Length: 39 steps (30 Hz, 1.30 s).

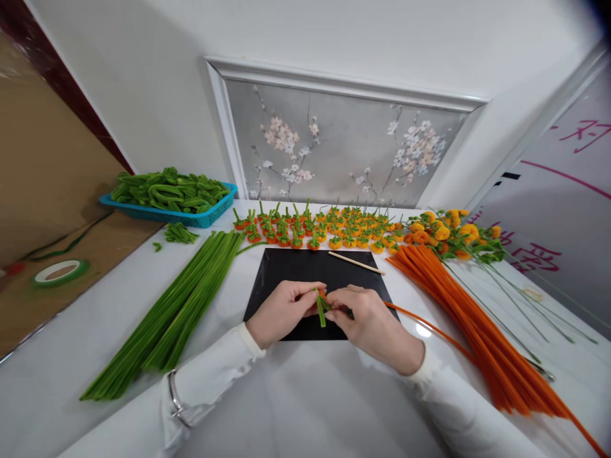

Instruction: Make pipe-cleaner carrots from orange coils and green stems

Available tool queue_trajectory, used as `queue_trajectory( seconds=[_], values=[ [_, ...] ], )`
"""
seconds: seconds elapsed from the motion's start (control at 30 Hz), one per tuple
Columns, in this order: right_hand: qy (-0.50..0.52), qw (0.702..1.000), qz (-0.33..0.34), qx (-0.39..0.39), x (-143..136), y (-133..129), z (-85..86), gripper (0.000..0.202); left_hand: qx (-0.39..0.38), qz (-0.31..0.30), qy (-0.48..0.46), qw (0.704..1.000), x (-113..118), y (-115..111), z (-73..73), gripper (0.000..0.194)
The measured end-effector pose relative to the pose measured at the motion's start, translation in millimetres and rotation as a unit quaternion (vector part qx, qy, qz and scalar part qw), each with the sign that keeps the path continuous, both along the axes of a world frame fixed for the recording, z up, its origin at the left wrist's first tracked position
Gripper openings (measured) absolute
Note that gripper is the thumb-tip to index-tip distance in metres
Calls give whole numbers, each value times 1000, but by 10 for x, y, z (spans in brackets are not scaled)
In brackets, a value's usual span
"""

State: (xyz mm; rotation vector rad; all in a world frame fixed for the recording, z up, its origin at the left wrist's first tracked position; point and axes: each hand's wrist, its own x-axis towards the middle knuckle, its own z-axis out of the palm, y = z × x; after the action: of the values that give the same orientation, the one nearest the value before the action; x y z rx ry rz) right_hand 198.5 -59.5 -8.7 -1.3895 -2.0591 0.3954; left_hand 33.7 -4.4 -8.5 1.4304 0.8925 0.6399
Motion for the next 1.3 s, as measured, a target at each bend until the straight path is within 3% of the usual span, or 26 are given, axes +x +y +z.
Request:
queue_trajectory(
  seconds=[0.1,0.23,0.43,0.53,0.6,0.73,0.83,1.03,1.17,1.3],
  values=[
    [128,987,8,-100,-30,-4,1,10,111,-13,54,992,-11,0,-21,29],
    [335,911,32,-238,-42,15,-12,9,213,7,97,972,-9,-16,-3,27],
    [536,777,8,-329,-41,36,-38,27,169,20,-4,985,22,-43,-44,12],
    [570,751,8,-334,-50,45,-56,31,141,24,-29,989,29,-41,-83,8],
    [563,760,1,-324,-65,48,-63,33,146,26,-27,989,30,-37,-94,9],
    [511,809,-32,-287,-101,52,-68,36,167,39,-21,985,28,-41,-83,12],
    [475,825,-36,-303,-100,53,-68,39,179,48,-9,983,22,-59,-61,15],
    [481,814,-25,-325,-61,38,-61,30,226,50,18,973,2,-86,-19,16],
    [516,809,-43,-277,-96,37,-90,22,206,46,-10,977,8,-90,-1,16],
    [444,881,-67,-150,-123,69,-132,19,161,55,-41,985,19,-93,26,18]
  ],
)
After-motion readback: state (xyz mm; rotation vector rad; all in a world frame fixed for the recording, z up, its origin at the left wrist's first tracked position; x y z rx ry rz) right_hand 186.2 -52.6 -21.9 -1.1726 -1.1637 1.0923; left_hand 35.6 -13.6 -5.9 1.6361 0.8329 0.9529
